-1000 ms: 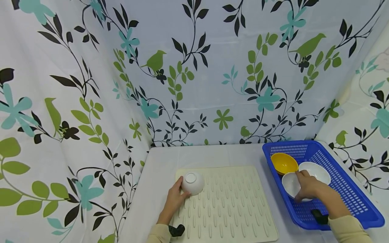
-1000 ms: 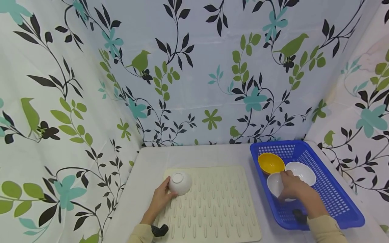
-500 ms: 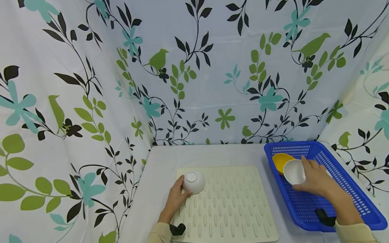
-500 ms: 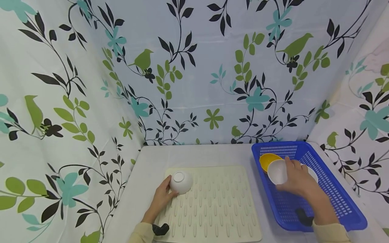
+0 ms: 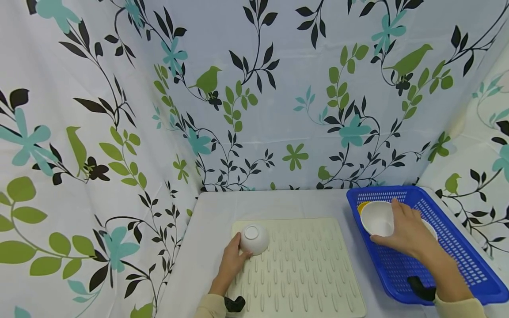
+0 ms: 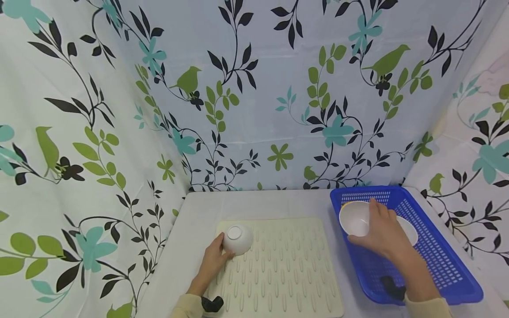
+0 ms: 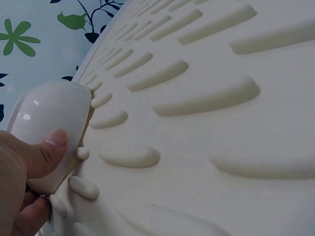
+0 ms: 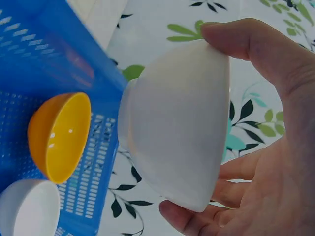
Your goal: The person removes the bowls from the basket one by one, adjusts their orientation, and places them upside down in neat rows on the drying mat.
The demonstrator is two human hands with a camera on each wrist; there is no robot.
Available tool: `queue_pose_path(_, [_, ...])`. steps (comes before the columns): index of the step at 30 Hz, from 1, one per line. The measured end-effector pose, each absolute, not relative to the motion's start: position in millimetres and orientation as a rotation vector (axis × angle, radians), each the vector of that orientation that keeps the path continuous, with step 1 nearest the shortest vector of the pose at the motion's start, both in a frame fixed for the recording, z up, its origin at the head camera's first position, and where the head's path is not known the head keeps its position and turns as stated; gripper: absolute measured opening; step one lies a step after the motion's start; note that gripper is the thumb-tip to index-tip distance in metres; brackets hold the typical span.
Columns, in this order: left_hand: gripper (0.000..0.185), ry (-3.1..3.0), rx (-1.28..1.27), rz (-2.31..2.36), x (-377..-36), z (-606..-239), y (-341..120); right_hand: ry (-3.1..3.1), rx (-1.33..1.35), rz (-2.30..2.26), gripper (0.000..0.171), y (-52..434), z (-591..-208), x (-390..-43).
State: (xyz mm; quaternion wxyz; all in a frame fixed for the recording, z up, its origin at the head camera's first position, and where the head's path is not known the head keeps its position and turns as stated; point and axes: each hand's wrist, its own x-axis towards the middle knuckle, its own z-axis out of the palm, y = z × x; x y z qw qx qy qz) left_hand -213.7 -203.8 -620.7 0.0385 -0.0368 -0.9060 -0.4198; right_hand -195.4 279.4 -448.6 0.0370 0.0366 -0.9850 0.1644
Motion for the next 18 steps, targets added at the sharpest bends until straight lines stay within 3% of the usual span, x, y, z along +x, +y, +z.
queue_pose_path(18, [0.062,-2.703,0.059,-1.196,-189.5,-612.0,-186.9,-2.943,0.333,0.566,0.126,221.9,-449.6,-186.9])
